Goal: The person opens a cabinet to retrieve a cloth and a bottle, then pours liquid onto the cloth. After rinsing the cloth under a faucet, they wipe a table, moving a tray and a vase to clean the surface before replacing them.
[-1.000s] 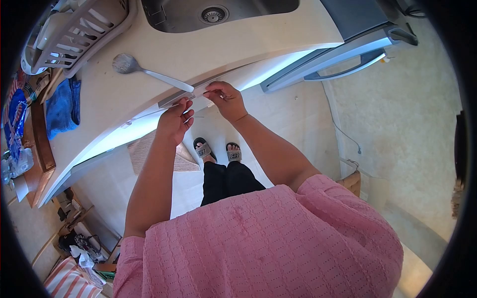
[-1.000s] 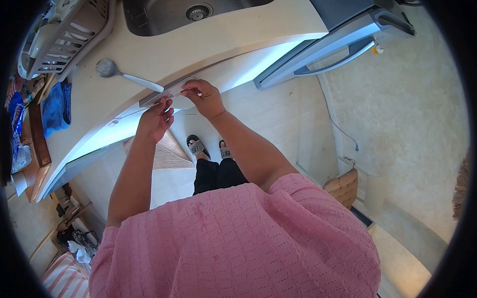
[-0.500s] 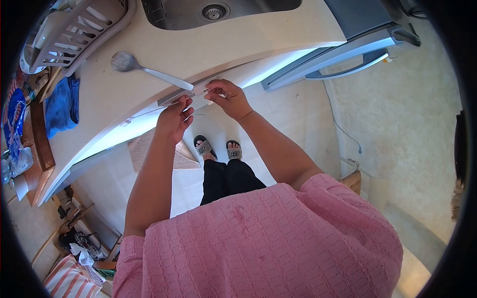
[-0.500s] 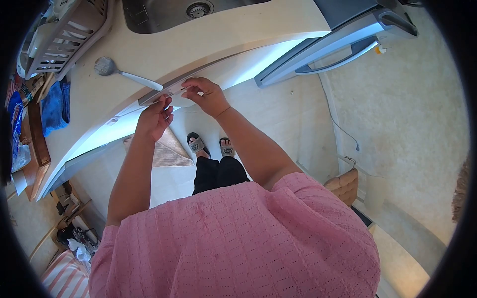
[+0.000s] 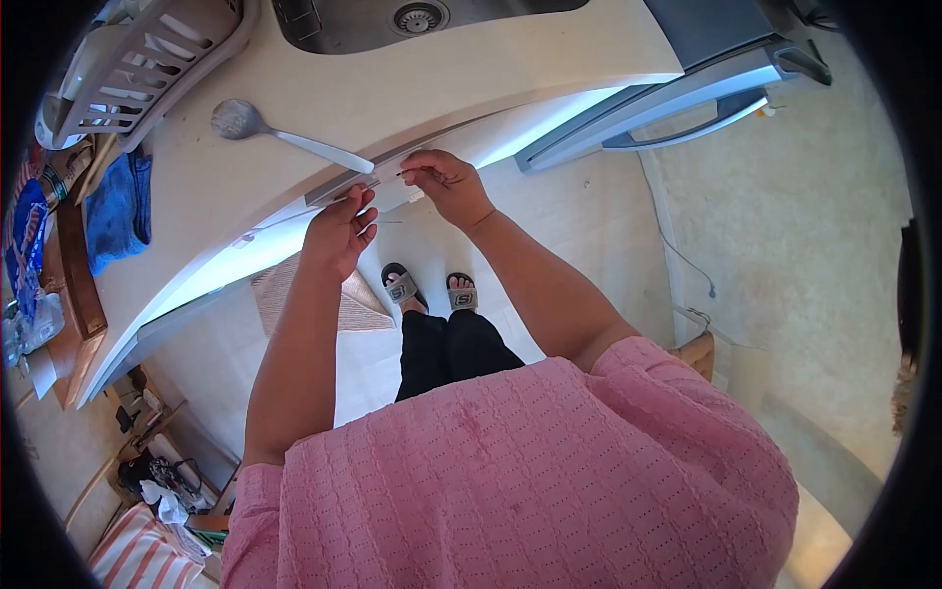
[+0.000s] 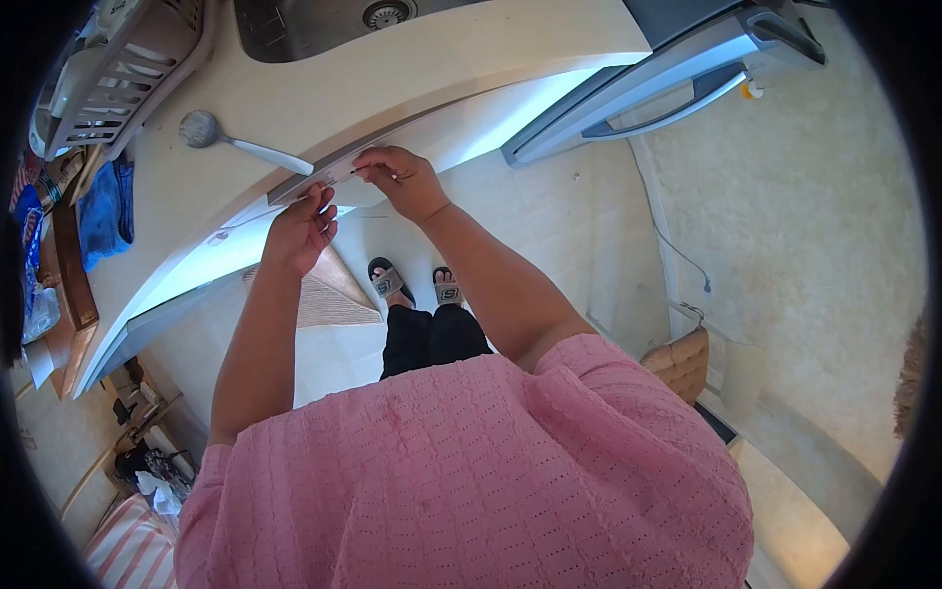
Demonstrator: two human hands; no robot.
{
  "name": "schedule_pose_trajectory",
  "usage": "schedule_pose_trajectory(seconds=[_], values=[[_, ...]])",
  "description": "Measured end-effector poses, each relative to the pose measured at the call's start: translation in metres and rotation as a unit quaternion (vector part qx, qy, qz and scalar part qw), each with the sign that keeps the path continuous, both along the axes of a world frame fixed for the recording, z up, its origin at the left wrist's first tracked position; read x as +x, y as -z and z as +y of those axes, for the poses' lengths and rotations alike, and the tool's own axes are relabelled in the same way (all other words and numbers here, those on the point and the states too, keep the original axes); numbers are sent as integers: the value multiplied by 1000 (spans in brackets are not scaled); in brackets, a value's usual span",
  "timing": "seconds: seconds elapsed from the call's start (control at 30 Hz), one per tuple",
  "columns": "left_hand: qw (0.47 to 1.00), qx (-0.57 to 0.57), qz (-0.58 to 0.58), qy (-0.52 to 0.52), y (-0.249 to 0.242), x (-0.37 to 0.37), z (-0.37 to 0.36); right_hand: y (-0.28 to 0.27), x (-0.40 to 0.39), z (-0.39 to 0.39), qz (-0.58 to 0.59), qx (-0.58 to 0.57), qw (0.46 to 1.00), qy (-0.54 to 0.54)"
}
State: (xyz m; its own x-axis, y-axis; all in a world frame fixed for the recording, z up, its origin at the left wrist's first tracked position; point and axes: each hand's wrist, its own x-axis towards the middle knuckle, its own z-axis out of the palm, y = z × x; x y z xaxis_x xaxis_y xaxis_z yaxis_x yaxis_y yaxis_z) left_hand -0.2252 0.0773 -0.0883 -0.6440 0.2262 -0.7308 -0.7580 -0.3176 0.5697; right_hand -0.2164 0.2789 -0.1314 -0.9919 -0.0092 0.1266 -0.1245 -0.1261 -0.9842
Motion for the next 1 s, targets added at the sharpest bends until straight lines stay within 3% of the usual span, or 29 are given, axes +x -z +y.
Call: schedule_pose_trajectory(seconds=[0.33, 0.5, 0.7, 1.0], values=[[1000, -14, 0, -9, -1, -1, 1, -9, 5, 4, -31, -10, 999, -34], [1000, -13, 4, -11, 0, 1, 2, -2, 5, 1, -41, -130, 990, -25], [1000, -20, 5, -18, -1, 2, 4, -1, 1, -4, -49, -163, 985, 3], [1000, -18, 5, -24, -2, 2, 5, 3, -2, 1, -39, -139, 989, -13]])
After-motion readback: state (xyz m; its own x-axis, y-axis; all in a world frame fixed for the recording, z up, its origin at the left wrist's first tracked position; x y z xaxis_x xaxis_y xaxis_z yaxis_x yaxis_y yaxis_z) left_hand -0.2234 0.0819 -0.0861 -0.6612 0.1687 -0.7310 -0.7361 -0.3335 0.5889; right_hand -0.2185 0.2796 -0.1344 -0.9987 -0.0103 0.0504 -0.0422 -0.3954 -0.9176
